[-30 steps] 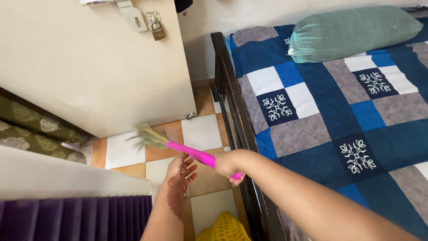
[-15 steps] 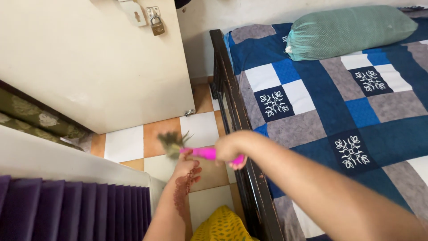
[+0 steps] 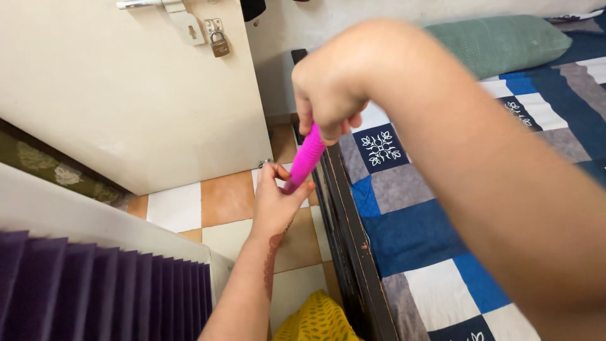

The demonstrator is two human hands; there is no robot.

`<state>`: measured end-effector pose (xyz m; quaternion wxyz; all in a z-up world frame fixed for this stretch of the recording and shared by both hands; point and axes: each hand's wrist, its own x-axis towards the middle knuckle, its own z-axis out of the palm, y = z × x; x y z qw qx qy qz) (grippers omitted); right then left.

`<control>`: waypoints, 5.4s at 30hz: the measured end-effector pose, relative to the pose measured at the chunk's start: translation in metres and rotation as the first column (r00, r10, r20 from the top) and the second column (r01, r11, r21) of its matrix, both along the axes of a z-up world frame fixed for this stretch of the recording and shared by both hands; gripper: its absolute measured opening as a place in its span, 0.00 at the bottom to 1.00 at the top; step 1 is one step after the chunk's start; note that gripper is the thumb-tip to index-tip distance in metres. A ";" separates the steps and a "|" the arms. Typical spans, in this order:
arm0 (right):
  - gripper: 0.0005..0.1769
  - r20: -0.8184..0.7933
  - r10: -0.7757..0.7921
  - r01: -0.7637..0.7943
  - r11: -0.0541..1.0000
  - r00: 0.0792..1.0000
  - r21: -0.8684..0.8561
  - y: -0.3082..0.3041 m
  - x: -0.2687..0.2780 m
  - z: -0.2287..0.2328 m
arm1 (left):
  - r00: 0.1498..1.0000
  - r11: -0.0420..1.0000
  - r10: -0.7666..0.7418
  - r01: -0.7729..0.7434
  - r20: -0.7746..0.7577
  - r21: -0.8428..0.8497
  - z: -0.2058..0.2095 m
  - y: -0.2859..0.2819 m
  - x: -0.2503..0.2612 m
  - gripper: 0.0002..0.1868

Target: Sweeping the floor and under furniture using a small hand broom.

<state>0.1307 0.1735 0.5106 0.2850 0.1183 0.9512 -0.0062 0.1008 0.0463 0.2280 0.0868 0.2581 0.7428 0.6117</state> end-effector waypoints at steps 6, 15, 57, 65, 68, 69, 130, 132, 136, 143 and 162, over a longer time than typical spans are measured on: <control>0.22 0.136 0.070 -0.067 0.997 0.988 -0.022 -0.019 0.001 0.009 | 0.900 0.921 -0.361 0.385 0.243 -0.056 0.025 -0.019 0.004 0.20; 0.12 0.161 0.111 -0.089 0.987 0.981 -0.135 -0.042 -0.032 -0.110 | 0.861 0.923 -0.135 0.289 0.489 -0.253 -0.057 -0.042 0.006 0.19; 0.14 0.061 0.129 -0.112 0.967 0.990 -0.229 -0.020 -0.022 -0.180 | 0.879 0.849 0.013 0.242 0.478 -0.470 -0.106 -0.017 -0.031 0.28; 0.21 -0.217 0.155 -0.231 0.894 0.964 -0.385 0.014 -0.019 -0.190 | 0.988 0.927 -0.052 0.102 0.146 -0.362 -0.112 -0.033 -0.068 0.24; 0.26 -0.118 0.053 -0.095 0.918 0.992 -0.384 0.023 -0.010 -0.141 | 0.839 0.959 -0.101 0.225 0.535 -0.171 -0.057 -0.015 -0.063 0.23; 0.28 -0.048 -0.032 0.012 0.929 0.998 -0.370 0.025 -0.006 -0.123 | 0.787 0.963 -0.188 0.265 0.587 -0.048 -0.049 -0.010 -0.064 0.23; 0.14 -0.012 0.012 -0.010 0.992 1.000 0.124 0.059 -0.001 -0.072 | 0.970 0.836 -0.225 0.241 0.093 -0.493 0.059 0.088 -0.038 0.13; 0.19 0.079 0.048 -0.058 0.991 0.996 0.124 0.073 -0.005 -0.090 | 0.930 0.721 -0.366 0.261 -0.032 -0.642 0.060 0.104 -0.032 0.19; 0.17 0.403 -0.079 0.109 0.993 0.912 -0.051 0.099 -0.014 -0.167 | 0.906 0.598 -0.409 0.352 0.103 -0.720 0.010 0.119 -0.026 0.24; 0.18 0.600 -0.333 0.620 0.692 0.728 -0.369 0.124 -0.023 -0.312 | 0.816 0.428 -0.544 0.470 0.196 -0.772 -0.095 0.126 -0.046 0.29; 0.22 0.686 -0.428 0.804 0.220 0.589 -0.553 0.210 -0.109 -0.262 | 0.760 0.818 -0.430 0.557 0.487 -0.147 -0.110 0.132 -0.202 0.32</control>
